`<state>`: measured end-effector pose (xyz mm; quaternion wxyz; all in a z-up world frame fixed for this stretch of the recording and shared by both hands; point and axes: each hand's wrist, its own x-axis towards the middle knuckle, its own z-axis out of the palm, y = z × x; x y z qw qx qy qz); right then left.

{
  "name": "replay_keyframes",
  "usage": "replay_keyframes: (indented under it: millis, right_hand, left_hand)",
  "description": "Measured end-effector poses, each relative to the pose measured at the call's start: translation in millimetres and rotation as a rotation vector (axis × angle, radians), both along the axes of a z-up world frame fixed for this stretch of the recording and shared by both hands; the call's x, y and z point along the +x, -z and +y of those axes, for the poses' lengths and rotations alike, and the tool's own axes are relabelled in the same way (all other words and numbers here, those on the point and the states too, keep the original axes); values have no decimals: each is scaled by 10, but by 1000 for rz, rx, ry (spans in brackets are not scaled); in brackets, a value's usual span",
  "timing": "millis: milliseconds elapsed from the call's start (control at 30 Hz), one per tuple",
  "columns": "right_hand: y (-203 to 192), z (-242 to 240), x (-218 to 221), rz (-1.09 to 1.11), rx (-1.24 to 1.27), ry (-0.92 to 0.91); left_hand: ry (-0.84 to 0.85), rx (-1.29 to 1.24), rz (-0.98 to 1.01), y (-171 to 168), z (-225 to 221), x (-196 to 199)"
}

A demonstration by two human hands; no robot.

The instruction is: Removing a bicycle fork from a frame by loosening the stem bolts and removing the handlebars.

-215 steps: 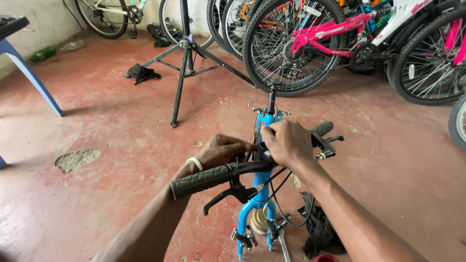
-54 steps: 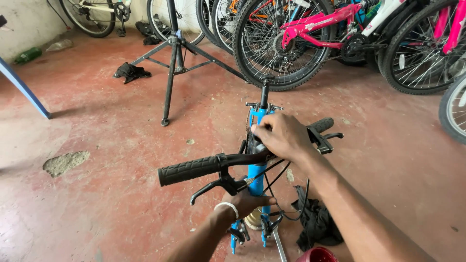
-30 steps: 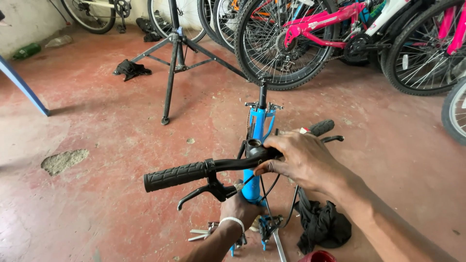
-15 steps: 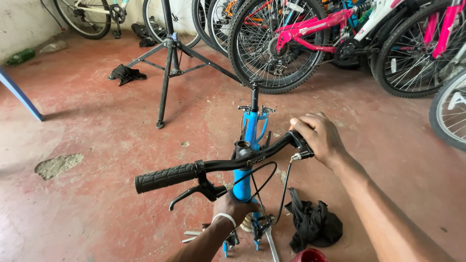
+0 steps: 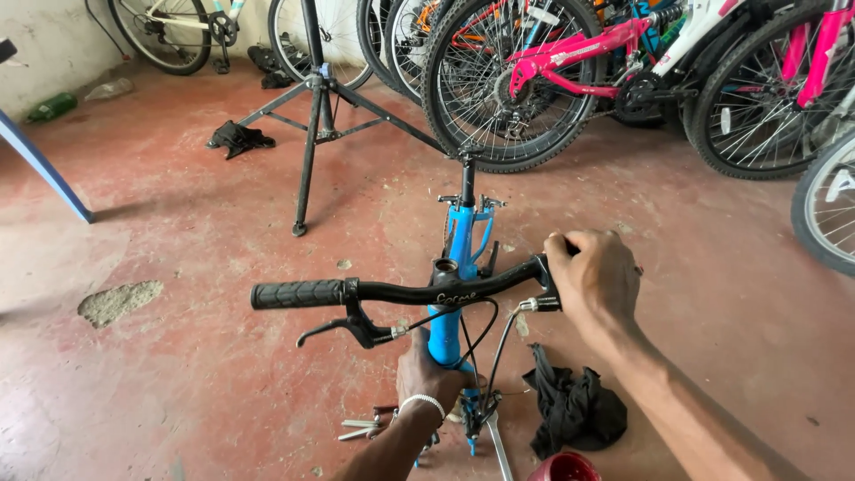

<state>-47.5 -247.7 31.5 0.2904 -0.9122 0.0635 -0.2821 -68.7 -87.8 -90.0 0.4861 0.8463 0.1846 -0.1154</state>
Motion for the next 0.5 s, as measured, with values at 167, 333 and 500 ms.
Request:
replay_keyframes:
  millis: [167, 333, 500]
  right_hand:
    - [-46, -42, -121, 158, -90, 139]
    - [-40, -76, -80, 182, -215, 139]
    - [-29, -109, 26, 136, -446, 12]
  left_hand:
    - [36, -30, -31, -42, -37, -2]
    - [12, 10, 33, 70, -121, -44]
    - [-429, 427, -207, 393, -425, -123]
